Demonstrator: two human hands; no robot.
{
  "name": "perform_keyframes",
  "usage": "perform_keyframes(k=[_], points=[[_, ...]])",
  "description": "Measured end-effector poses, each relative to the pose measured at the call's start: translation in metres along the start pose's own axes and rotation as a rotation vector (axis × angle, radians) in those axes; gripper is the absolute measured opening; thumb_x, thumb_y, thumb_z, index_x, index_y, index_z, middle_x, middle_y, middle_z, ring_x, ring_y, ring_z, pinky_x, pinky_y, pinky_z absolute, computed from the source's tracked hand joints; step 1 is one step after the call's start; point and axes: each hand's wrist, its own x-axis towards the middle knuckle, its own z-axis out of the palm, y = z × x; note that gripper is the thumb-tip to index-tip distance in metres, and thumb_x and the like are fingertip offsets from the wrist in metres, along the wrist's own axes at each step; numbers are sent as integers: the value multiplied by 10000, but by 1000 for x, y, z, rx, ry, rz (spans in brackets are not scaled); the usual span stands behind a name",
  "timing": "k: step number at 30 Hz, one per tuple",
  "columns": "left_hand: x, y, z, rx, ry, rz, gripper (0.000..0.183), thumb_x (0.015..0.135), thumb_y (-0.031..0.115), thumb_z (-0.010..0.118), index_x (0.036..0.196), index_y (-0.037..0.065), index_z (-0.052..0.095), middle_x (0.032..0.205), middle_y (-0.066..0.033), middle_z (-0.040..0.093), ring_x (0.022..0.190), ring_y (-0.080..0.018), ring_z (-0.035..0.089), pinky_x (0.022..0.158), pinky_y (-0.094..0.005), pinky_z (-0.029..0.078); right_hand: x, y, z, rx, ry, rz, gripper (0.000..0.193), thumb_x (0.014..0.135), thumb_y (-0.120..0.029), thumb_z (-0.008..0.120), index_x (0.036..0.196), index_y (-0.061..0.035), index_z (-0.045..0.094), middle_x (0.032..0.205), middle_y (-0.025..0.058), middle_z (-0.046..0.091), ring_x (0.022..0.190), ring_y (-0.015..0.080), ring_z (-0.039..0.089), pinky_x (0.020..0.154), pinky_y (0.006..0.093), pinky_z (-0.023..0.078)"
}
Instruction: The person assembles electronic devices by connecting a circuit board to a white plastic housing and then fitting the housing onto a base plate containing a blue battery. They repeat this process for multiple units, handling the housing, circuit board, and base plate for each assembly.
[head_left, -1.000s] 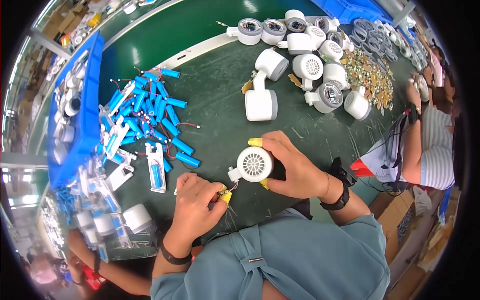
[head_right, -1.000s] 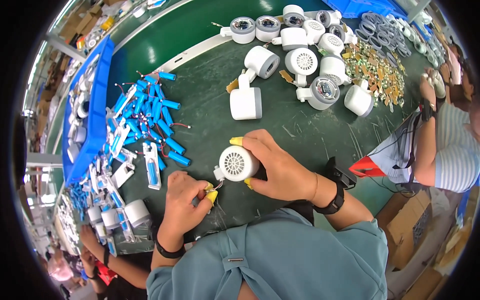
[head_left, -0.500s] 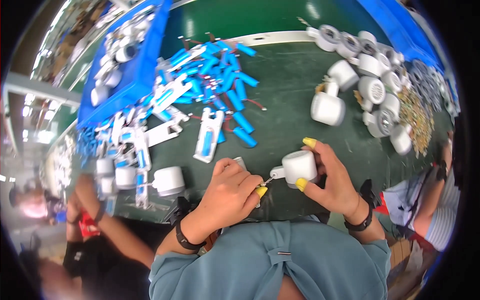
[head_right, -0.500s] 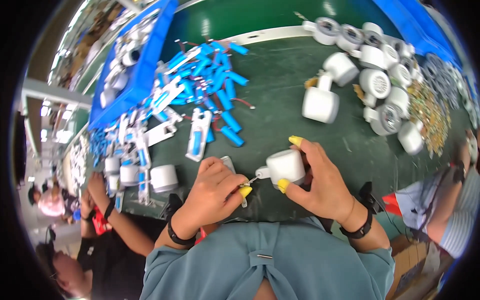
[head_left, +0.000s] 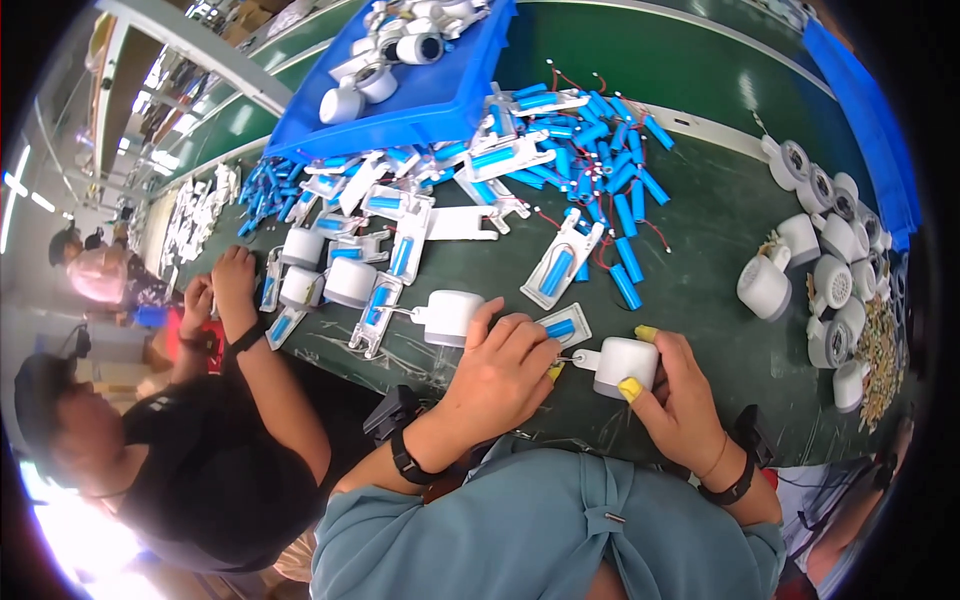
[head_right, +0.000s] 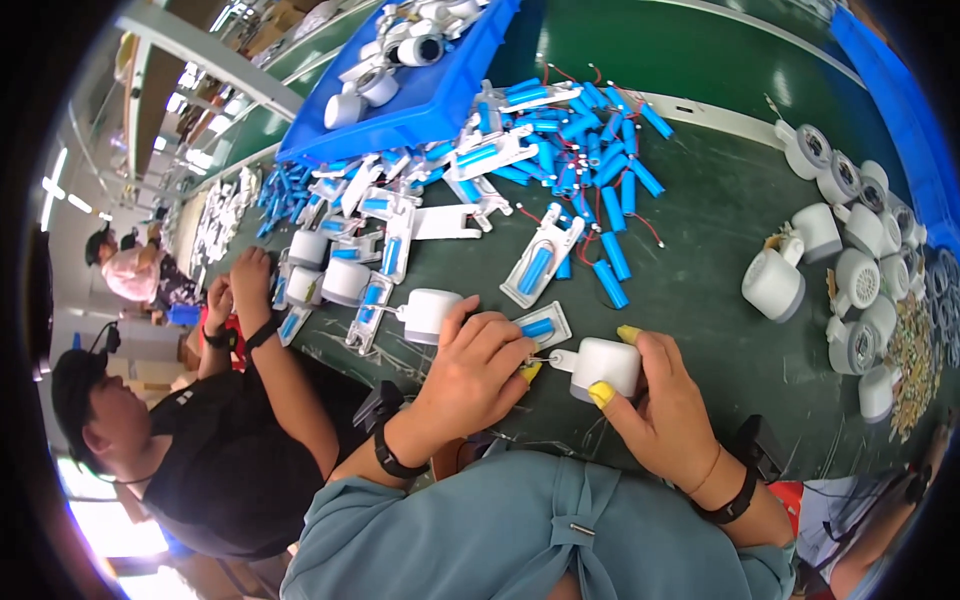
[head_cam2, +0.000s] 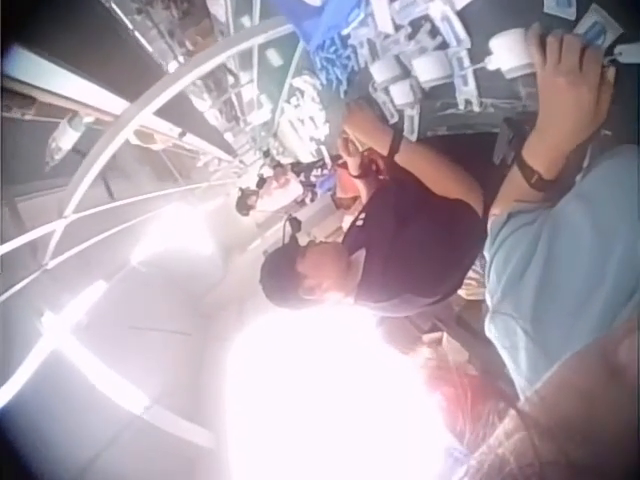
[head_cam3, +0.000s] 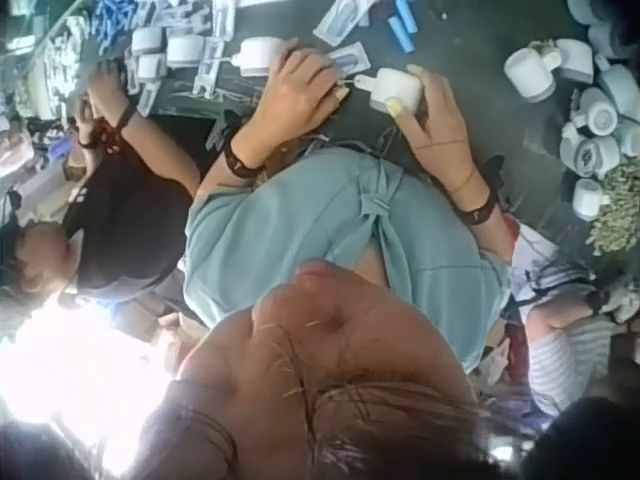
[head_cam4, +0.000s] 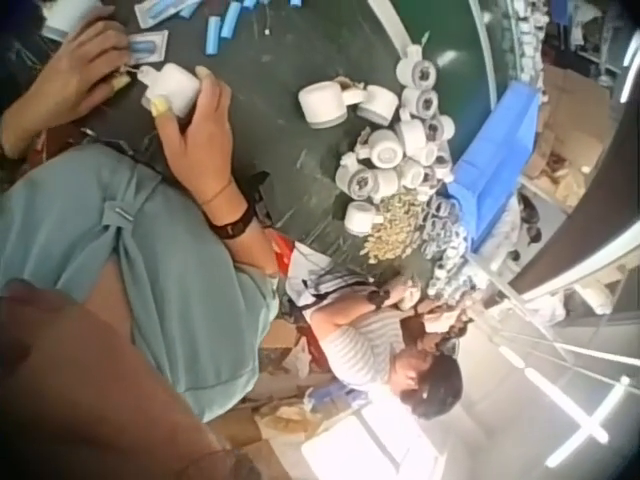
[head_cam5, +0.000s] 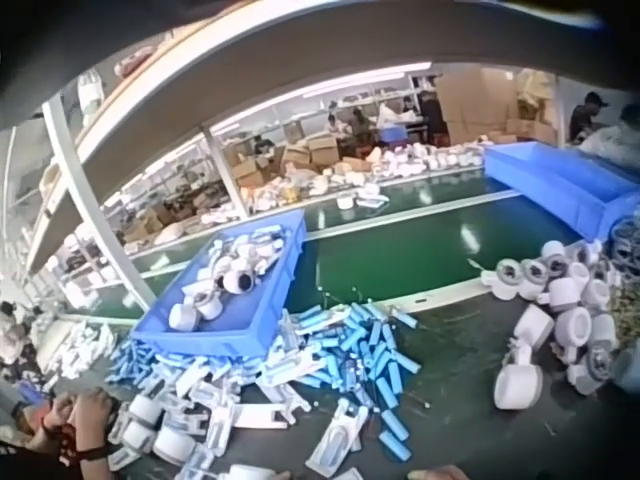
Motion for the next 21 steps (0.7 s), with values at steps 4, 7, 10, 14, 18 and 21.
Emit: perform_keyframes(k=[4, 7, 10, 14, 18, 21], points=[[-3, -7, 1, 98, 41, -4, 359, 676, 65, 725, 1027, 74, 652, 1018, -82, 580, 1067, -279, 574, 1076, -547, 354, -2, -1, 2, 71, -20, 50, 547, 875, -43, 648, 1367, 55, 429, 1235, 145, 505, 828, 157, 610, 656, 255, 516], [-10, -17, -4, 186, 57, -19, 357, 684, 50, 712, 1035, 71, 649, 1013, -82, 580, 1071, -279, 574, 1075, -543, 357, -3, 1, 6, 98, -42, 51, 566, 858, -17, 659, 1370, 55, 427, 1264, 146, 498, 804, 149, 619, 621, 237, 512], [-15, -33, -12, 243, 71, -37, 340, 689, 39, 701, 1023, 69, 644, 997, -83, 582, 1063, -278, 580, 1065, -541, 363, -2, 1, 8, 61, -57, 15, 565, 840, -2, 674, 1350, 55, 437, 1285, 152, 495, 771, 141, 628, 576, 225, 505], [-25, -61, -25, 342, 101, -39, 353, 673, 31, 698, 1018, 71, 636, 988, -87, 590, 1042, -285, 591, 1047, -546, 362, -1, 9, 10, 30, -54, -30, 521, 826, 27, 667, 1303, 54, 459, 1278, 154, 504, 723, 128, 625, 531, 224, 497], [-36, -93, -43, 410, 95, -50, 359, 680, 23, 684, 1034, 61, 635, 1000, -95, 597, 1043, -300, 598, 1048, -553, 351, -1, 13, 9, 63, -49, -15, 505, 824, 36, 665, 1292, 47, 476, 1247, 144, 514, 718, 130, 625, 533, 228, 500], [-44, -115, -56, 538, 104, -90, 319, 715, 39, 670, 1032, 72, 650, 979, -79, 594, 1038, -267, 596, 1060, -527, 343, 0, 10, 7, 57, -55, -10, 493, 828, 44, 656, 1292, 35, 491, 1232, 137, 517, 714, 131, 621, 538, 228, 501]])
